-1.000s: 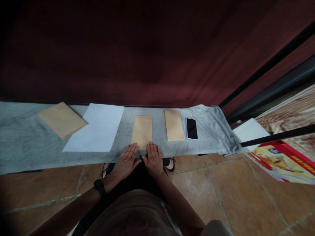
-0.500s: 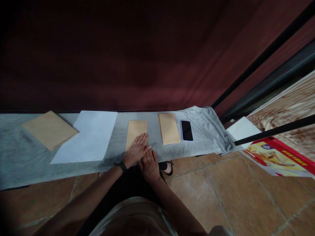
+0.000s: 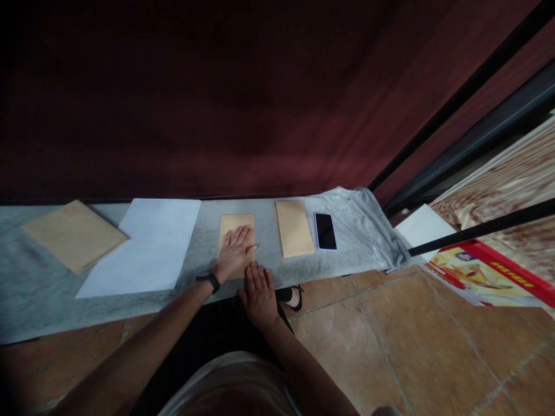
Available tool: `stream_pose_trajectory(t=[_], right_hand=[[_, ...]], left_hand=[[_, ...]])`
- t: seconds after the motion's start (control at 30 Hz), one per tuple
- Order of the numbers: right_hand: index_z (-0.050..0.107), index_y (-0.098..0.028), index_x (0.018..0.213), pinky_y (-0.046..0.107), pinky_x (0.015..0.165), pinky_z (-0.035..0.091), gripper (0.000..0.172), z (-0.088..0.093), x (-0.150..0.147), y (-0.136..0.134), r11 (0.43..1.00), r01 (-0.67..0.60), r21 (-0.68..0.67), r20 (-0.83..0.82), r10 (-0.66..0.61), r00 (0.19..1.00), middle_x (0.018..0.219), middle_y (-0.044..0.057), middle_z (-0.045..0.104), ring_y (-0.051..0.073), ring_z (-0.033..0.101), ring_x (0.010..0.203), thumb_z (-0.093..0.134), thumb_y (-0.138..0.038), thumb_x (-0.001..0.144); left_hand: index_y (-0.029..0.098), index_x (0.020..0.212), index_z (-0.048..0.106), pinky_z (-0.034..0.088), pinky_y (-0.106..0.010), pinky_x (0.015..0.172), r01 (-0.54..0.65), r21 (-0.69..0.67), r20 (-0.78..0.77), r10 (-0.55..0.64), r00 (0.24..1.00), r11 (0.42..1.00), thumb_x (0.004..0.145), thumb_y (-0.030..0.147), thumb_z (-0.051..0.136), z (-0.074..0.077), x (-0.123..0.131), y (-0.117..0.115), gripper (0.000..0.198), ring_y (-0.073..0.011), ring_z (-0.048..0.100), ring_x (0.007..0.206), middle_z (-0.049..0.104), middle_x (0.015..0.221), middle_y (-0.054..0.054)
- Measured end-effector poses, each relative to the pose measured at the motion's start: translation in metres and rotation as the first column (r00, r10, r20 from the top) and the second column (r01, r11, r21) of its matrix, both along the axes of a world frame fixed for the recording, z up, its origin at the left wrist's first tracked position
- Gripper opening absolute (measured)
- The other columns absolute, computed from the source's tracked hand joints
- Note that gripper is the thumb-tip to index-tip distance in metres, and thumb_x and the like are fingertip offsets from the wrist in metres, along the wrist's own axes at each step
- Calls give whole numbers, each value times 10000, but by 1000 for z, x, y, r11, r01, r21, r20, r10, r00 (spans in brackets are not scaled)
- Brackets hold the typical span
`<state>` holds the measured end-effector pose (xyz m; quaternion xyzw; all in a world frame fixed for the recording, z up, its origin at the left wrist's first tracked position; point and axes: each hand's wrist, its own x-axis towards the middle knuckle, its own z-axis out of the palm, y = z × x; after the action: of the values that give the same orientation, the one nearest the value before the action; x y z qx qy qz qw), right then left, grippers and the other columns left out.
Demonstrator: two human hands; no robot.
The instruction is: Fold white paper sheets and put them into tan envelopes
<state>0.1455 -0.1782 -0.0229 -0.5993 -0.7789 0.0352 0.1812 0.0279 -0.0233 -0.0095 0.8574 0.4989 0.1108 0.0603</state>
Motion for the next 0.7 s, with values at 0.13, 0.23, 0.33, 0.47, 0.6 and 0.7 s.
stream_pose_trajectory(t=[0.13, 0.23, 0.33, 0.47, 0.6, 0.7], right_hand=[[253, -100, 1589, 513, 1225, 244, 652, -1, 0, -1, 1000, -2, 15, -11, 2, 1000, 1587, 163, 402, 285, 305, 1502, 463, -368, 1033], [250, -84, 1587, 511, 1227, 236, 648, 0, 1, -1, 1000, -15, 21, -15, 15, 1000, 1605, 171, 367, 290, 283, 1510, 429, -391, 1046], [262, -81, 1584, 517, 1225, 234, 638, 2, 1, -2, 1000, -19, 12, -21, 19, 1000, 1605, 179, 363, 295, 279, 1511, 410, -401, 1052], [290, -102, 1578, 522, 1221, 234, 605, 3, 0, -3, 1000, -5, -2, -32, 5, 999, 1614, 177, 346, 295, 290, 1507, 419, -365, 1049], [364, -109, 1545, 500, 1201, 268, 551, 6, 0, 1, 999, 51, -13, -85, -52, 995, 1584, 177, 402, 290, 330, 1482, 429, -308, 1036], [435, -125, 1497, 487, 1146, 336, 506, 11, 0, 10, 991, 126, -38, -137, -130, 982, 1516, 172, 489, 290, 423, 1404, 445, -262, 1010]], left_hand=[[109, 1568, 312, 128, -498, 1262, 31, 44, 14, -31, 999, 999, 1012, 418, 352, -3, -20, -26, 637, -270, 207, 1546, 321, 1637, -120], [127, 1558, 345, 148, -502, 1258, 43, 54, 23, -44, 999, 998, 1009, 405, 374, -1, -38, -45, 617, -278, 234, 1538, 326, 1633, -124], [179, 1554, 367, 159, -519, 1252, 55, 55, 7, -55, 998, 997, 1013, 380, 373, 1, -54, -61, 576, -280, 254, 1531, 318, 1637, -102], [233, 1542, 396, 188, -540, 1239, 56, 68, -11, -55, 998, 996, 1014, 377, 402, 4, -67, -80, 547, -300, 244, 1532, 297, 1644, -100], [240, 1534, 415, 216, -585, 1213, -30, 78, -15, 31, 999, 997, 1002, 375, 449, 6, -69, -93, 551, -368, 221, 1527, 283, 1641, -145], [231, 1541, 402, 219, -594, 1208, -49, 66, -31, 51, 998, 997, 999, 358, 458, 8, -67, -97, 559, -382, 227, 1521, 290, 1635, -160]])
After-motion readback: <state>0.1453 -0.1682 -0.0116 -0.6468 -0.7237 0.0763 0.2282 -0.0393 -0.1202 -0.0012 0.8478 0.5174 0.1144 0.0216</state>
